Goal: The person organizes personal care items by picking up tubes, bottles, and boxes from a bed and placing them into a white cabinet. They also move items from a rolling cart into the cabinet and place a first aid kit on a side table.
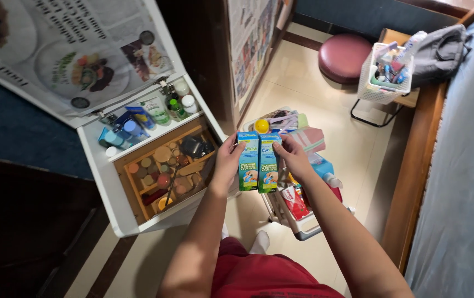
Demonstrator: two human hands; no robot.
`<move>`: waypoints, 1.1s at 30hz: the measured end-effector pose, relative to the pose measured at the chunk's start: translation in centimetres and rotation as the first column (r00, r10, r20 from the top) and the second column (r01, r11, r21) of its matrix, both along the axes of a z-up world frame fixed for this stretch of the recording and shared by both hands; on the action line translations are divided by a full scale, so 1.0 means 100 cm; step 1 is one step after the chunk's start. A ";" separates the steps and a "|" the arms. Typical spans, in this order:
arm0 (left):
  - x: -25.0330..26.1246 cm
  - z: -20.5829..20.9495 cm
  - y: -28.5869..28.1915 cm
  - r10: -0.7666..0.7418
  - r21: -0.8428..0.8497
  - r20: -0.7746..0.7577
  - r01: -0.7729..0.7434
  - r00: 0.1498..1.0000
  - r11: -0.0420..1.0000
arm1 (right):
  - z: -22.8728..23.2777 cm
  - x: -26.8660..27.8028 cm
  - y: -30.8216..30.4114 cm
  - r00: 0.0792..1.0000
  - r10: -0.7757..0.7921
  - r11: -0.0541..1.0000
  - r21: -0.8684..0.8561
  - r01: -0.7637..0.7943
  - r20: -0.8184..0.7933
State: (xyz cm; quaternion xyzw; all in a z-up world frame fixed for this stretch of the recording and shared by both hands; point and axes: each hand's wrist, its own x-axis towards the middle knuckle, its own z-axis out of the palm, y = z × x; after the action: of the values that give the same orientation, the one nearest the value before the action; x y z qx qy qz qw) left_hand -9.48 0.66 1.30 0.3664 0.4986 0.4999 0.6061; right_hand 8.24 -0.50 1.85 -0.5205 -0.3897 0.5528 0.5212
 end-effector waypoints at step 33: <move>-0.299 -0.030 0.070 0.241 0.054 -0.055 -0.239 0.969 0.970 | 0.009 -0.264 0.114 0.963 0.264 0.964 -0.043 -0.261 0.057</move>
State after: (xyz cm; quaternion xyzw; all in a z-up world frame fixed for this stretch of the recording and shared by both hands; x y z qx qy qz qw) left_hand -39.43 7.71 -1.66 0.3328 0.5455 0.5697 0.5168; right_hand -18.19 10.92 2.75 -0.4904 -0.4612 0.6074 0.4218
